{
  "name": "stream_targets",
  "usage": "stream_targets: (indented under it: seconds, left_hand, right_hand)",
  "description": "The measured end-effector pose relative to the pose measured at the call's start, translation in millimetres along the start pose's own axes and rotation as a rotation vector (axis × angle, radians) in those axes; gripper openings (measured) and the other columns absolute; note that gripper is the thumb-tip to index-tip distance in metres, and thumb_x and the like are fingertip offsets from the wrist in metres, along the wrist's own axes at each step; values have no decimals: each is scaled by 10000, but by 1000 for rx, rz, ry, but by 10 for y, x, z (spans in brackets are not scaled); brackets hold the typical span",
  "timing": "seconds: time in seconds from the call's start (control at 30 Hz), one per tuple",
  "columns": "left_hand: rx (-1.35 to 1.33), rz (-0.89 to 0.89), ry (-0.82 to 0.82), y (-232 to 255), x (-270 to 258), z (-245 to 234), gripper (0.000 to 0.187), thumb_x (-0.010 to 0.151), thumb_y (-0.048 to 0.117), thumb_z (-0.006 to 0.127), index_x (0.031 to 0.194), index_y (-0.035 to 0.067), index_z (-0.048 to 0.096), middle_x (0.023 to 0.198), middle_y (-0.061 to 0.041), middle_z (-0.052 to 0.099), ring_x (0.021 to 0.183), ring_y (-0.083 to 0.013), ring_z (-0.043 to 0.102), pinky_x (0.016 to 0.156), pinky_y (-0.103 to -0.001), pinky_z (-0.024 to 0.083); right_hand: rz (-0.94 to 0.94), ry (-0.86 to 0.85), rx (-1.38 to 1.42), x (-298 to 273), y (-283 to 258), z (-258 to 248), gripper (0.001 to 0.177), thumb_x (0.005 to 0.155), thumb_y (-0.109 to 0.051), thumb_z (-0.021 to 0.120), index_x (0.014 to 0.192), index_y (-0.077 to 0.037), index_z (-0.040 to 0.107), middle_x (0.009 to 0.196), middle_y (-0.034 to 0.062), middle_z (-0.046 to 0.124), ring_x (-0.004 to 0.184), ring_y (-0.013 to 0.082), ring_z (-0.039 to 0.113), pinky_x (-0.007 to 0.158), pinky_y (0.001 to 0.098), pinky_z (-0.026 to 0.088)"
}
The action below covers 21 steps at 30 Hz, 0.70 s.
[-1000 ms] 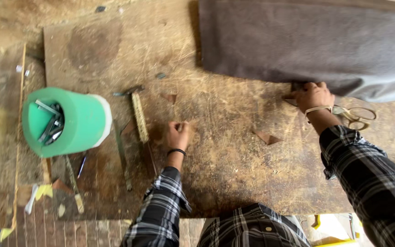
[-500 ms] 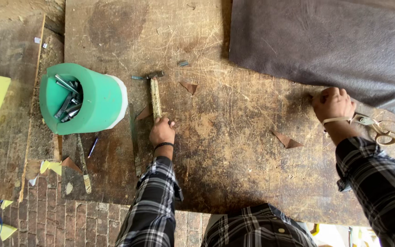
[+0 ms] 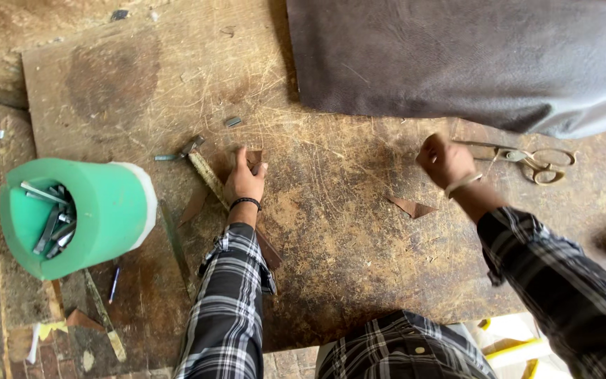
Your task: The person staples dark brown fabric onto a wooden board using a pneumatic staple gun, trims excess fabric with shears, and flips the board to continue stapling along the edges. The work is performed on a wooden workbench in a workshop with foam scraps and tools nearby.
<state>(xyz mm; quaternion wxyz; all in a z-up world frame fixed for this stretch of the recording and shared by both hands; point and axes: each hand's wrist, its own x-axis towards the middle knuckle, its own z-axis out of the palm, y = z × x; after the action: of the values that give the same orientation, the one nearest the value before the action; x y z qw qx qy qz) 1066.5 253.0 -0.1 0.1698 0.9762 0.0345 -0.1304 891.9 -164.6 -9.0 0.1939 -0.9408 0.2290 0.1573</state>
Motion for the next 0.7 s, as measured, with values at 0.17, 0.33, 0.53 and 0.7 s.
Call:
stream_targets:
  seconds: [0.17, 0.33, 0.53, 0.7]
  left_hand:
    - [105, 127, 84, -45, 153, 112, 452, 869, 431, 761, 1256, 225, 652, 1131, -108, 737, 969, -319, 715, 795, -459, 567]
    - [12, 50, 13, 42, -43, 204, 165, 936, 309, 706, 1029, 174, 729, 944, -34, 740, 795, -186, 691, 682, -365, 560]
    - [-713, 147, -468, 1005, -1462, 677, 328, 927, 456, 590, 898, 165, 738, 685, -28, 563, 612, -158, 500, 537, -348, 374]
    - [-922, 720, -258, 1942, -2678, 1007, 213, 936, 255, 589, 798, 94, 566, 718, -51, 587, 699, -233, 582, 697, -429, 459]
  right_hand:
    - [-25, -153, 53, -884, -328, 254, 366, 1006, -403, 556, 1295, -190, 627, 1014, 82, 712, 789, 204, 692, 511, 298, 597]
    - [-48, 11, 137, -1277, -246, 480, 232, 1037, -343, 581, 1109, -191, 740, 1069, 2, 744, 843, 156, 733, 699, 311, 617]
    - [458, -191, 1412, -1311, -223, 744, 189, 950, -195, 601, 1034, -35, 654, 985, 123, 732, 878, 250, 713, 843, 419, 603]
    - [564, 49, 2106, -1568, -26, 877, 222, 976, -169, 474, 976, -2, 620, 951, 153, 652, 856, 268, 646, 811, 427, 571]
